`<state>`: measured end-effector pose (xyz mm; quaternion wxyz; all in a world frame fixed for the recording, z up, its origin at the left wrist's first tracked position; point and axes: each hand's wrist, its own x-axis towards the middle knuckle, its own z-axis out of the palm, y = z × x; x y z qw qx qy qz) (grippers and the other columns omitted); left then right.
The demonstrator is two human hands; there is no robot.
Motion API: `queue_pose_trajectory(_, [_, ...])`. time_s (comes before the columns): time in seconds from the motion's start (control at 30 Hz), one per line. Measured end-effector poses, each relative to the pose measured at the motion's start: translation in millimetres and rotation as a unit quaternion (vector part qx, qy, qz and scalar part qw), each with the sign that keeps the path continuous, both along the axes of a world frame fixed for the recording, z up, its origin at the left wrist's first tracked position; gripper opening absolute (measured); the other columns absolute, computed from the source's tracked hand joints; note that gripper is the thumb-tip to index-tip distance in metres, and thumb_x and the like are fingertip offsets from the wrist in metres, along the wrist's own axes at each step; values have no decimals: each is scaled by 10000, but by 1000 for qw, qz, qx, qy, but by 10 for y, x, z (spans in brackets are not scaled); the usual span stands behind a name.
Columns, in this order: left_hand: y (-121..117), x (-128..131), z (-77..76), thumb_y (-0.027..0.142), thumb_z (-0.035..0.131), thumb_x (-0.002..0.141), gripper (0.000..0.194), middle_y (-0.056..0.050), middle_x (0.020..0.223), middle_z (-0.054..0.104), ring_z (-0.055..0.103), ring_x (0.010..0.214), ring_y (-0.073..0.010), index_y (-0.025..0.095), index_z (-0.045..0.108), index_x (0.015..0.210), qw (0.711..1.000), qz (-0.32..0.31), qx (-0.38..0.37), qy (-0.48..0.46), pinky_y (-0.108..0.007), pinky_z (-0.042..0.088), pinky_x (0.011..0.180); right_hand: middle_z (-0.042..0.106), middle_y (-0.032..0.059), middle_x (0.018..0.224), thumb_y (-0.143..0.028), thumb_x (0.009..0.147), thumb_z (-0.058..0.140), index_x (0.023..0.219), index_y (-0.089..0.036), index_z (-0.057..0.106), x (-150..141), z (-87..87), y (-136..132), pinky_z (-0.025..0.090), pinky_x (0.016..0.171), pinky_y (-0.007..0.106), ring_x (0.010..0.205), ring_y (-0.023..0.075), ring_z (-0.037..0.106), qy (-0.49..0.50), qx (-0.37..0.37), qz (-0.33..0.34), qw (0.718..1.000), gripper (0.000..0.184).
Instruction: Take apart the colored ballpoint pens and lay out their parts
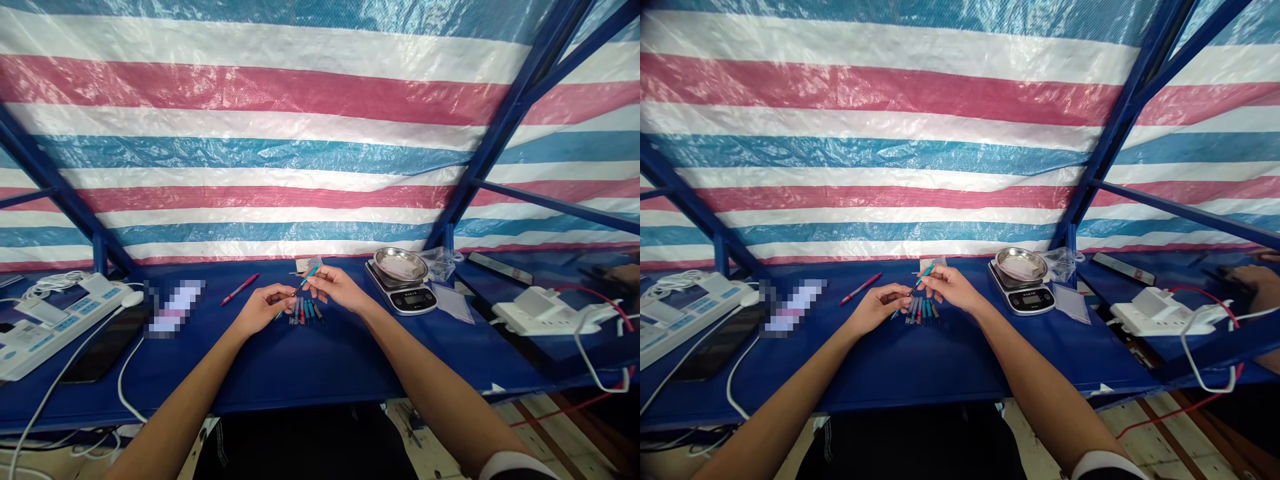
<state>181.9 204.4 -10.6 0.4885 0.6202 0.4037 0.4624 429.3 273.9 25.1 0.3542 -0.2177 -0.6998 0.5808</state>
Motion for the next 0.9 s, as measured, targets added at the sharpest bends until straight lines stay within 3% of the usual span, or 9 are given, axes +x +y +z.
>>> queue_pose_trajectory(0.2, [-6,-2,8,403,872,849,426,-86,1022,815,753,853,-213,176,778,1196,1000,9,-3,-14,-365,630,823,766,66,946,-502,956,733,1161,-164,738,-45,-34,-46,536,552,237,709,150,671,-56,-2,60,997,395])
queue_pose_trajectory(0.33, [-9,-9,19,401,877,843,533,-78,990,820,749,828,-207,187,713,1303,1000,23,1,-13,-334,620,751,727,26,805,-497,949,739,1175,-169,753,-60,-70,-48,506,539,233,633,140,635,-82,22,42,996,398])
queue_pose_trajectory(0.53, [-15,-29,56,437,898,810,550,-96,1104,816,745,793,-210,205,727,1279,997,76,16,28,-286,588,601,760,65,940,-447,911,781,1110,-169,788,-90,-112,-40,499,580,236,698,146,656,-74,61,5,995,342])
queue_pose_trajectory(0.67, [-36,-69,114,395,954,746,653,-114,1234,788,789,966,-271,224,710,1327,995,97,21,-20,-371,659,807,754,52,887,-477,904,785,1164,-189,783,-130,-159,-22,488,553,241,690,158,659,-45,22,-29,998,388])
queue_pose_trajectory(0.77, [-40,-86,128,367,981,713,702,-127,1311,761,768,1132,-320,223,706,1342,991,108,8,-83,-458,618,1021,739,38,832,-502,875,814,1189,-192,786,-146,-185,-8,474,532,242,656,152,636,-19,-1,-42,999,442])
queue_pose_trajectory(0.9, [-22,-64,104,361,974,729,577,-128,1244,792,783,1082,-299,199,761,1241,984,121,-12,-132,-451,620,1020,746,46,849,-515,854,834,1190,-183,796,-164,-171,-37,475,532,241,664,151,637,-7,-16,-40,999,474])
